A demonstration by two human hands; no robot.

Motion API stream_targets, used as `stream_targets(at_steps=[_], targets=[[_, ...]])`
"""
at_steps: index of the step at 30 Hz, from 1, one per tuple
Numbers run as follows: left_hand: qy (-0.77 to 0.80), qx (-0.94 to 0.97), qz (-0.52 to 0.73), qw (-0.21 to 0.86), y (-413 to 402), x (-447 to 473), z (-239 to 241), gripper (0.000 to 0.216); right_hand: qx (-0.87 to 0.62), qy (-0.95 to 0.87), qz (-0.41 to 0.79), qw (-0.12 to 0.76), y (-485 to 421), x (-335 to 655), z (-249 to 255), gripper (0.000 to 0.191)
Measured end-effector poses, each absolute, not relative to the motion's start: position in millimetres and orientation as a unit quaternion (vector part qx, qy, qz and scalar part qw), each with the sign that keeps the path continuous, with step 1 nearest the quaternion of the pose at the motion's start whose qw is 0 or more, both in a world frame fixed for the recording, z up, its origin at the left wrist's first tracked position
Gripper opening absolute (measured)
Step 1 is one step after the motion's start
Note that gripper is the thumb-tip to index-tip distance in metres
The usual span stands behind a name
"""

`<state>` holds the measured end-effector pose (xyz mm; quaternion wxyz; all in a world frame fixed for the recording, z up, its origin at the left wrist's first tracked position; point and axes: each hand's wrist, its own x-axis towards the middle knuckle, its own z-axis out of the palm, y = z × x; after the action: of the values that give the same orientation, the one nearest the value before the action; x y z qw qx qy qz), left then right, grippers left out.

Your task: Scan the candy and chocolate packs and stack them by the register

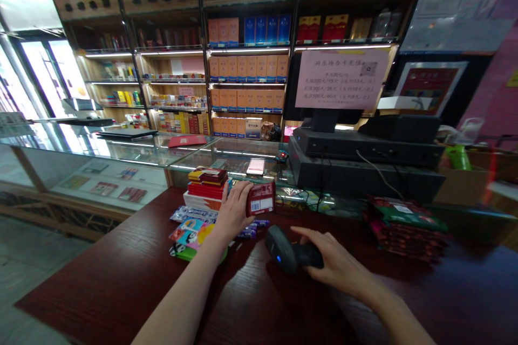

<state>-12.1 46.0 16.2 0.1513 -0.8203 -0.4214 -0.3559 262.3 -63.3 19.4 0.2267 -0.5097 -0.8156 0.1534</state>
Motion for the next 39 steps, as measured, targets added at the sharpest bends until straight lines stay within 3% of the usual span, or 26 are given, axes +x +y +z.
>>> stream_targets(at_steps=[5, 18, 32, 39], targets=[[-0.428, -0.812, -0.363, 0.157, 47.6, -12.8, 14.9, 0.081, -0.498, -0.811, 0.136, 0.274, -64.3, 264.8, 23.4, 0.072], [-0.441, -0.811, -0.345, 0.169, 47.2, -13.5, 13.1, 0.087, -0.490, -0.808, 0.144, 0.294, -63.6, 264.8, 25.2, 0.082], [-0.443, -0.810, -0.344, 0.170, 50.2, -13.1, 12.0, 0.089, -0.500, -0.794, 0.219, 0.269, -68.9, 265.0, 26.0, 0.078], [-0.442, -0.805, -0.356, 0.171, 53.3, -13.5, 7.9, 0.079, -0.510, -0.779, 0.240, 0.275, -71.6, 269.0, 36.1, 0.073]])
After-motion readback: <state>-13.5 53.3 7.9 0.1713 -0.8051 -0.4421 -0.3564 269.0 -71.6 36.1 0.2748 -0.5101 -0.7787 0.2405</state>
